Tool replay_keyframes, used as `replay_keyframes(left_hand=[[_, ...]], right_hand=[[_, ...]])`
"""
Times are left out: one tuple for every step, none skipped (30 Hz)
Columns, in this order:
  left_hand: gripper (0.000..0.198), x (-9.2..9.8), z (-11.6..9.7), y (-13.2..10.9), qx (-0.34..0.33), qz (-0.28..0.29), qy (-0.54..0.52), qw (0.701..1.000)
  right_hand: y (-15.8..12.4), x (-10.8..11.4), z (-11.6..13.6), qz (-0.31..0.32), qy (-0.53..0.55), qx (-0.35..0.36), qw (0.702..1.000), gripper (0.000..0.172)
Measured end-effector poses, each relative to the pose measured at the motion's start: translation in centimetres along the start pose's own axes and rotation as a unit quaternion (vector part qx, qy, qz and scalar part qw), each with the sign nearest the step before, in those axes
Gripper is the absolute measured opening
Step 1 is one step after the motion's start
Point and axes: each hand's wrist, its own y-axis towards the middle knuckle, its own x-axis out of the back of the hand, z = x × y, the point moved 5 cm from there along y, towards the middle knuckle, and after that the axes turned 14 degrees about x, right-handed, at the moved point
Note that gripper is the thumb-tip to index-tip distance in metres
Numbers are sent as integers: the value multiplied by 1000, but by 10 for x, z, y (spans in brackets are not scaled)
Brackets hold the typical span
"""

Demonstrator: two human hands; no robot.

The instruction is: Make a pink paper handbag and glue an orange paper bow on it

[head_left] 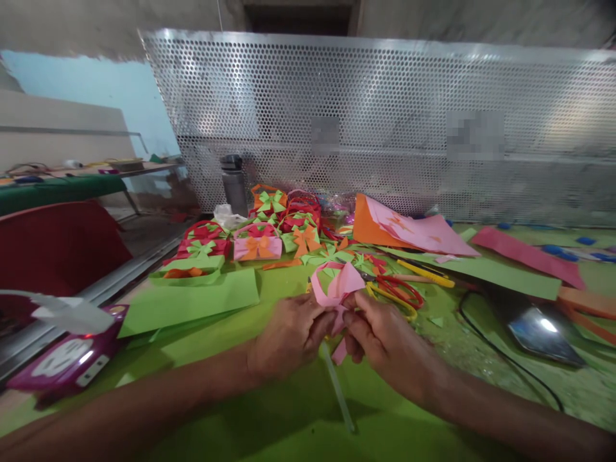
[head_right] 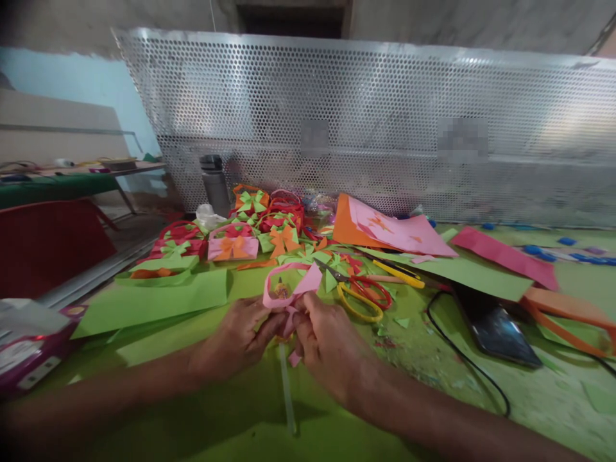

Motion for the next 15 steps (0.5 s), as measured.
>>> replay_keyframes(left_hand=[[18, 3, 1, 1, 4, -15, 5, 1000], [19, 8, 3, 3, 11, -29, 8, 999], [19, 13, 7, 6, 25, -43, 5, 999], [19, 18, 11, 9, 41, -47, -10, 998], [19, 23, 18, 13, 70, -43, -32, 996], [19, 29, 26, 17, 108, -45, -76, 990], [18, 33, 35, 20, 140, -40, -137, 980], [20, 34, 44, 24, 172, -9, -213, 962], [22, 34, 52, 27, 205, 20, -297, 932], [21, 34, 60, 29, 232, 47, -365, 900], [19, 34, 65, 31, 240, 63, -378, 892], [20, 35, 69, 33, 238, 70, -386, 889], [23, 36, 73, 34, 234, 77, -392, 886], [28, 36, 75, 35, 230, 83, -397, 885], [34, 36, 77, 35, 225, 90, -407, 881]], right_hand=[[-1, 1, 1, -7, -1, 3, 1000, 13], [-2, 2, 2, -17, -1, 9, 1000, 9], [-4, 4, 4, -30, -2, 19, 999, 9], [-6, 7, 5, -45, -5, 32, 998, 15], [-8, 10, 7, -65, -7, 48, 997, 23], [-10, 14, 9, -89, -9, 65, 994, 29], [-12, 18, 9, -117, -9, 79, 990, 32], [-13, 23, 9, -143, -4, 91, 985, 33], [-13, 29, 7, -171, 3, 99, 980, 31], [-13, 34, 3, -195, 14, 104, 975, 29], [-11, 39, -1, -218, 28, 104, 970, 26], [-9, 44, -7, -239, 43, 100, 965, 23], [-7, 48, -13, -256, 66, 94, 960, 20], [-5, 51, -19, -272, 92, 84, 954, 17], [-2, 51, -25, -272, 123, 72, 952, 16]])
